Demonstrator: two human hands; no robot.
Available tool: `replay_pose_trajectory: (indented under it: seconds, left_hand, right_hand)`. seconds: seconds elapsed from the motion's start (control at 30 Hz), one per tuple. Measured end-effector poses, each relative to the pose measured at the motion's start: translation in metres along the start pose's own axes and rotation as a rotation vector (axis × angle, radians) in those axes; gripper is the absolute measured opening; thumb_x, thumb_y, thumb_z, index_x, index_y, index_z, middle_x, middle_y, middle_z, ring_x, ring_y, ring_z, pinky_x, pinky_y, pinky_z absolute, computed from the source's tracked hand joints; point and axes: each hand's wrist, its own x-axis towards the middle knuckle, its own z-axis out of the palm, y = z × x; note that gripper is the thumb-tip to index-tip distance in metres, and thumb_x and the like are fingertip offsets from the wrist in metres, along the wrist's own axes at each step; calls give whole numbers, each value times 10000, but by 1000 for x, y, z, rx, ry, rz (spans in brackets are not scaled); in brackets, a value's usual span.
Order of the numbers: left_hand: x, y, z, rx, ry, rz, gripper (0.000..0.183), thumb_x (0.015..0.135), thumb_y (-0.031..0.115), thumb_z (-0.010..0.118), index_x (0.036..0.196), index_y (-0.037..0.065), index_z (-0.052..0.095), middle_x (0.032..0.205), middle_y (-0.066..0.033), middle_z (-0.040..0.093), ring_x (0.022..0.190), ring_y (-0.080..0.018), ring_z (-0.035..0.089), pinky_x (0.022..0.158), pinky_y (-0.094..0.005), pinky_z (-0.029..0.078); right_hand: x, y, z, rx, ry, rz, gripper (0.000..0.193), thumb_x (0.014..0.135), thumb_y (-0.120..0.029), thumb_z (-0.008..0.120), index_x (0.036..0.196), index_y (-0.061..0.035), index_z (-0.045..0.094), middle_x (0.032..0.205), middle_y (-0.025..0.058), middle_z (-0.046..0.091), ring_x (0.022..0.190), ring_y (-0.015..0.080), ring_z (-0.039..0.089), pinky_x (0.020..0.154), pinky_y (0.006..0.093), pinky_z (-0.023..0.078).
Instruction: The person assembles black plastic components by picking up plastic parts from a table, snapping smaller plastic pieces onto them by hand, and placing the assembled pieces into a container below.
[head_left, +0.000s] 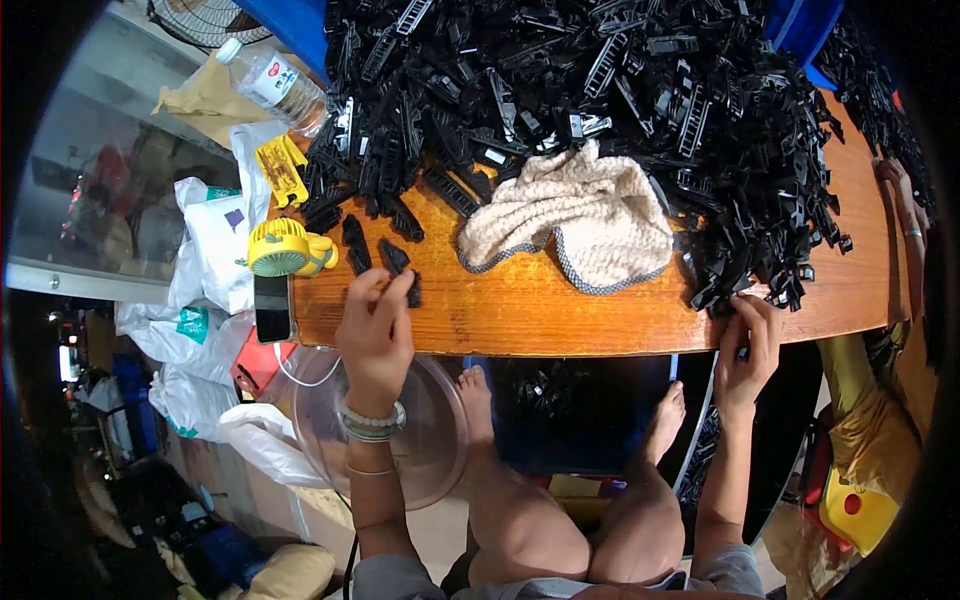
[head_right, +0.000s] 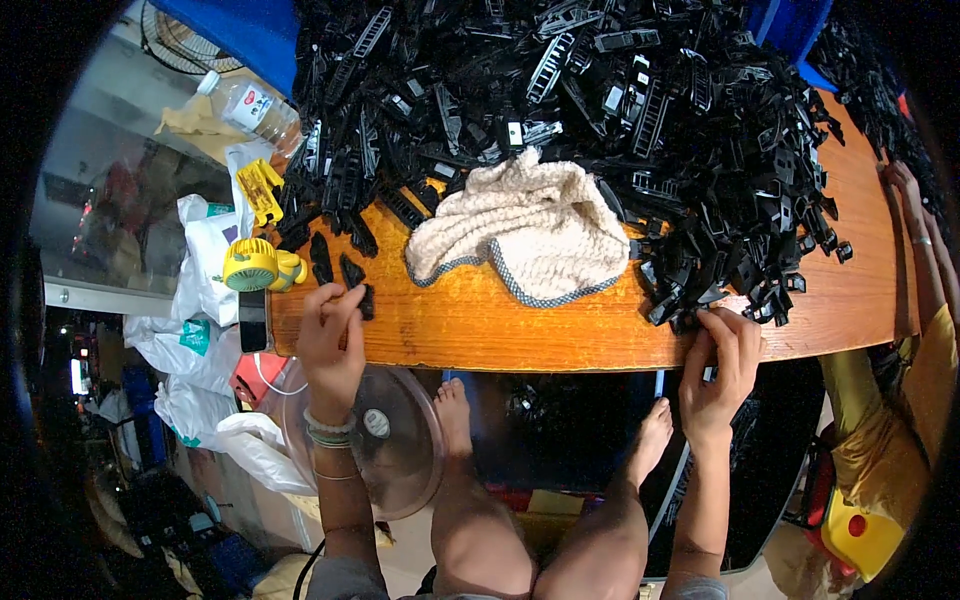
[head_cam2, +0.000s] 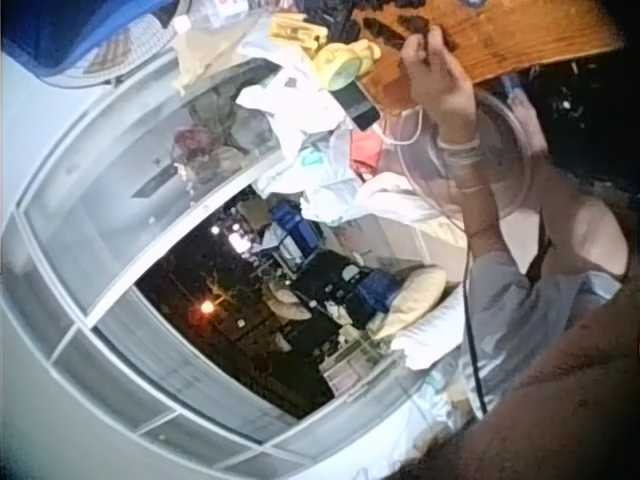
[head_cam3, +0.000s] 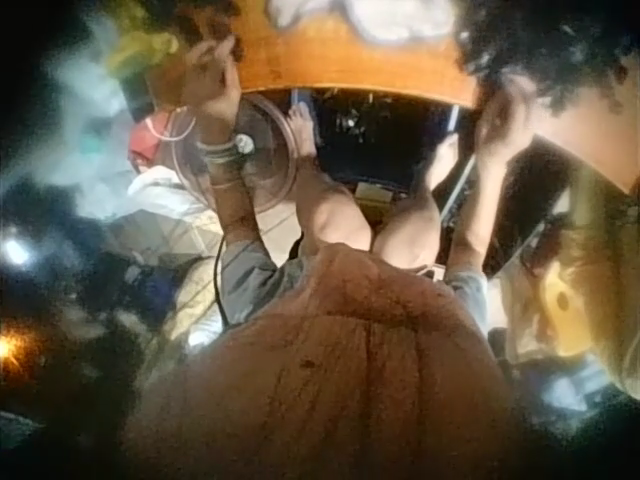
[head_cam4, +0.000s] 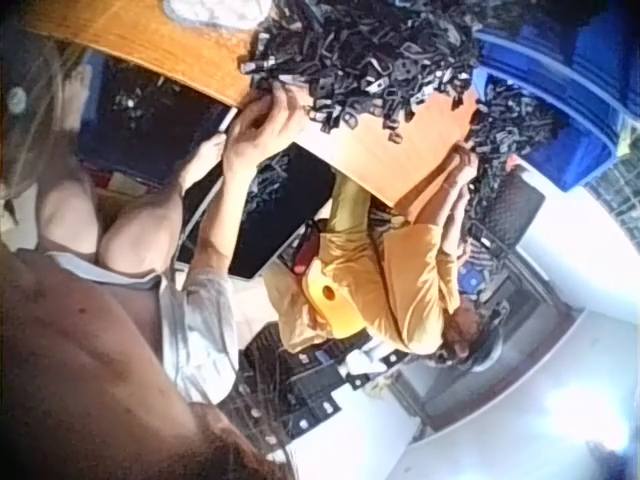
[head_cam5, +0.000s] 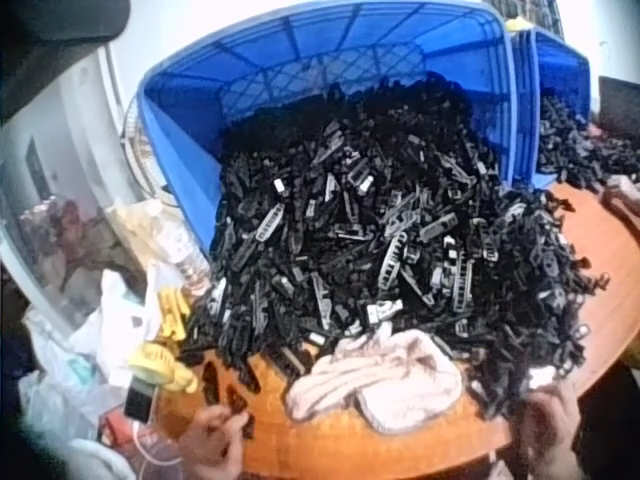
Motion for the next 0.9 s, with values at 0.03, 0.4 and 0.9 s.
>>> replay_pose_trajectory:
  seconds: [0.03,0.4,0.9]
  left_hand:
    - [-1,2,2,-2,-40,24,346,784,-65,656,1116,33,636,1028,-98,556,799,-239,586,646,-323,482]
    - [28,-3,-3,-118,-192,91,242,792,12,660,1032,38,651,1089,-136,609,1016,-327,547,894,-419,438]
    - [12,-1,-11,-542,-350,-438,266,721,15,795,917,-2,616,874,-21,611,683,-72,488,615,-205,417]
  right_hand:
    - [0,0,-2,-9,-31,-16,272,795,131,584,1030,3,637,1010,151,590,929,287,579,799,343,471]
    - [-6,5,5,102,12,15,270,780,128,656,992,-38,669,1184,164,558,925,244,605,713,312,502]
    - [-8,7,2,132,-15,45,248,754,110,676,968,-12,650,1235,181,542,917,249,604,762,337,502]
